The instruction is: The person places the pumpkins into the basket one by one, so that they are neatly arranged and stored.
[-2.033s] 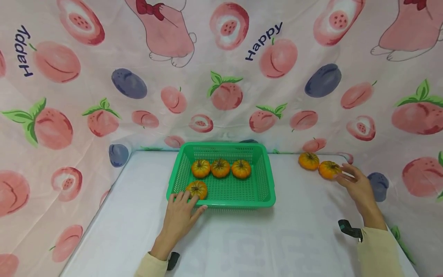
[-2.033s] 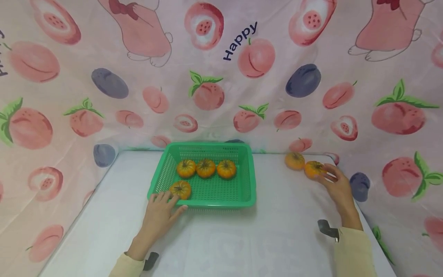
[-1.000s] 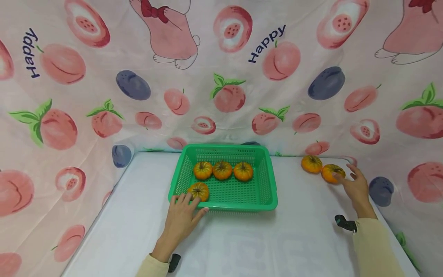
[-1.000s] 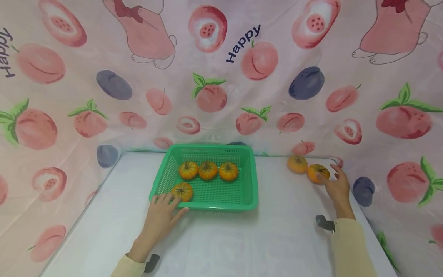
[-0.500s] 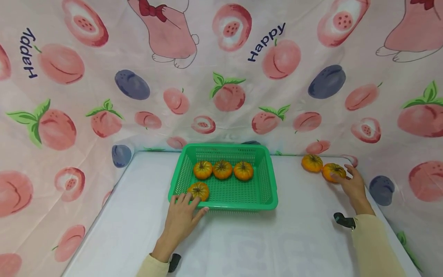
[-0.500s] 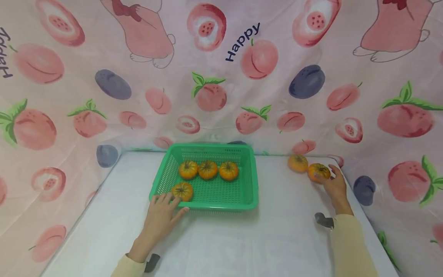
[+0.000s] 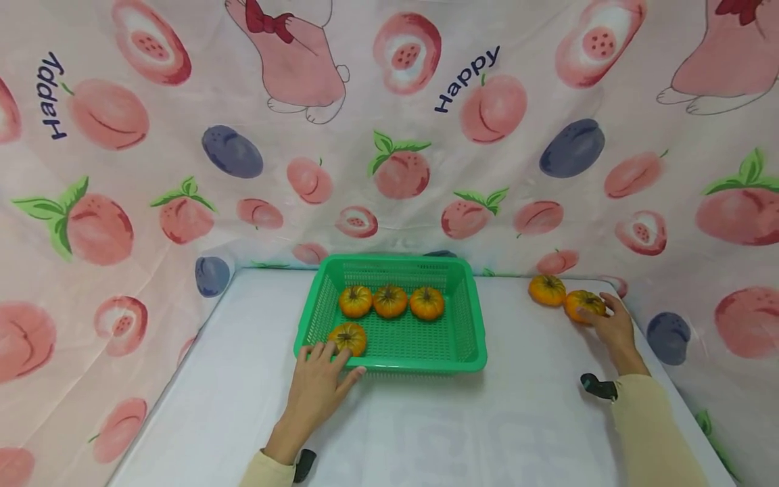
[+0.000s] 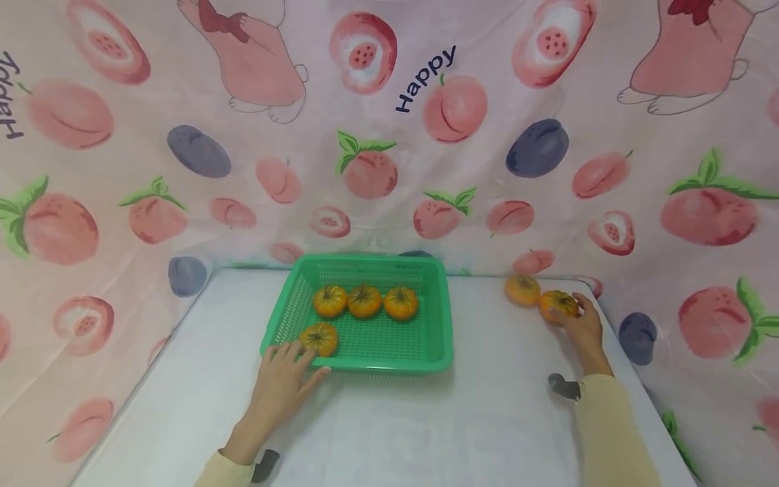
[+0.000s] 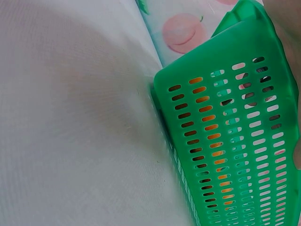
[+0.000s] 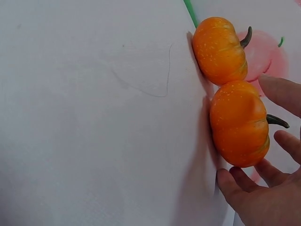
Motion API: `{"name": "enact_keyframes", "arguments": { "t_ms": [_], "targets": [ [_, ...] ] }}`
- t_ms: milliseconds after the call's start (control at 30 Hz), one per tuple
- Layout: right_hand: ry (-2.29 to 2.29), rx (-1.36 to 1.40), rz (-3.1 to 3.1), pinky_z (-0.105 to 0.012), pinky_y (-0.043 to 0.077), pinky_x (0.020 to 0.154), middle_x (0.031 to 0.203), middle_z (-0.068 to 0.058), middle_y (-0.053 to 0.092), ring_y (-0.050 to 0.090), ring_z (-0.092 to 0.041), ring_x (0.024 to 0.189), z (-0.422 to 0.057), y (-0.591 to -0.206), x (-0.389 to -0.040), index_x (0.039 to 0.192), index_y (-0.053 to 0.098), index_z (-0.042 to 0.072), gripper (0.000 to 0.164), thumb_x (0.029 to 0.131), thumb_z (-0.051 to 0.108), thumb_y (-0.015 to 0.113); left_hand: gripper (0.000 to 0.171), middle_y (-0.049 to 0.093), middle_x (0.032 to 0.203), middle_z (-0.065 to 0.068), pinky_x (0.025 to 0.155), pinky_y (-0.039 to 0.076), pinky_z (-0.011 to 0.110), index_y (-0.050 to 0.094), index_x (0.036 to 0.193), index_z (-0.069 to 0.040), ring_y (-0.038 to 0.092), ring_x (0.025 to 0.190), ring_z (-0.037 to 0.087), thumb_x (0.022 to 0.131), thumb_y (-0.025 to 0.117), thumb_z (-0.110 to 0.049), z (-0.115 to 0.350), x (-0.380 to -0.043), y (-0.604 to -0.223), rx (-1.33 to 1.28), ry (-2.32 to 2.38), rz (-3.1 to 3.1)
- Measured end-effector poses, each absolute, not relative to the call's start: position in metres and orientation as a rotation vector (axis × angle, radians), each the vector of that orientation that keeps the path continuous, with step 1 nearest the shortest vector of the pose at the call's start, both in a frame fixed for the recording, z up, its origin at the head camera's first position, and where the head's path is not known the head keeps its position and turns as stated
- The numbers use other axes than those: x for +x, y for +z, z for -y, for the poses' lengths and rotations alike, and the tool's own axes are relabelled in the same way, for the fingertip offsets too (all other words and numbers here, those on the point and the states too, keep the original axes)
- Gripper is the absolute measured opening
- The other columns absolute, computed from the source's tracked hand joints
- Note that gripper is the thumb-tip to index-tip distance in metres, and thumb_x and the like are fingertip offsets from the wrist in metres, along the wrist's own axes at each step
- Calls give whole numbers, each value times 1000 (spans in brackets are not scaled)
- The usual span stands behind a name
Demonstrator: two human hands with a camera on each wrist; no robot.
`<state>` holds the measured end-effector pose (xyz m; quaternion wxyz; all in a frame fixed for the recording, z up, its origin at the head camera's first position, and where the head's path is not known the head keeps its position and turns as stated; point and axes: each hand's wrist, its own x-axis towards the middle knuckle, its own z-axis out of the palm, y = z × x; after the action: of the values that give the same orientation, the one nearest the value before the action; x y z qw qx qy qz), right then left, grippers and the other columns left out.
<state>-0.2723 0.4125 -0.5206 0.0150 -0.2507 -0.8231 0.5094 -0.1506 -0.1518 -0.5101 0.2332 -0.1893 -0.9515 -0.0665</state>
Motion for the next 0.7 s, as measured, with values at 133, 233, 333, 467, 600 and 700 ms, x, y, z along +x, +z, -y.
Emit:
{"name": "enact_keyframes", "arguments": {
  "t_ms": [133, 233, 333, 467, 600, 700],
  "targets": [
    [1580, -779, 2572, -57, 23, 118, 164, -22, 6, 18, -47, 147, -412, -523, -274, 158, 13, 11, 76, 98, 31, 56, 35, 55, 91, 2, 83, 37, 43, 62, 99, -21, 51, 87, 22, 92, 58, -56, 153, -150, -511, -525, -182, 2607],
    [1571, -783, 2576, -57, 23, 118, 163, -23, 8, 18, -47, 147, -414, -526, -273, 158, 13, 9, 76, 98, 33, 56, 34, 55, 91, 1, 83, 38, 43, 62, 99, -21, 51, 87, 22, 91, 61, -54, 153, -149, -510, -530, -194, 2611],
    [1564, -781, 2580, -56, 22, 118, 163, -23, 10, 19, -46, 147, -416, -529, -271, 157, 15, 8, 75, 99, 32, 55, 33, 54, 90, 2, 82, 38, 43, 62, 98, -21, 52, 86, 23, 90, 63, -53, 152, -149, -510, -532, -203, 2613],
    [1556, -790, 2579, -56, 23, 118, 163, -23, 12, 20, -46, 146, -416, -533, -271, 157, 16, 8, 72, 99, 29, 55, 33, 54, 89, 1, 82, 38, 43, 62, 97, -21, 52, 86, 23, 90, 63, -54, 152, -149, -511, -535, -197, 2605],
    [1551, -801, 2571, -55, 24, 118, 163, -22, 13, 21, -45, 146, -415, -532, -273, 157, 16, 9, 71, 100, 28, 55, 36, 53, 88, 1, 81, 37, 42, 61, 96, -21, 51, 85, 22, 92, 59, -57, 153, -150, -512, -528, -180, 2597],
    [1541, -813, 2570, -55, 25, 118, 163, -22, 13, 21, -44, 146, -414, -530, -274, 157, 16, 10, 71, 100, 28, 54, 36, 53, 89, 1, 82, 37, 42, 61, 97, -21, 50, 85, 22, 92, 57, -57, 153, -150, -511, -525, -178, 2603]
  ]
}}
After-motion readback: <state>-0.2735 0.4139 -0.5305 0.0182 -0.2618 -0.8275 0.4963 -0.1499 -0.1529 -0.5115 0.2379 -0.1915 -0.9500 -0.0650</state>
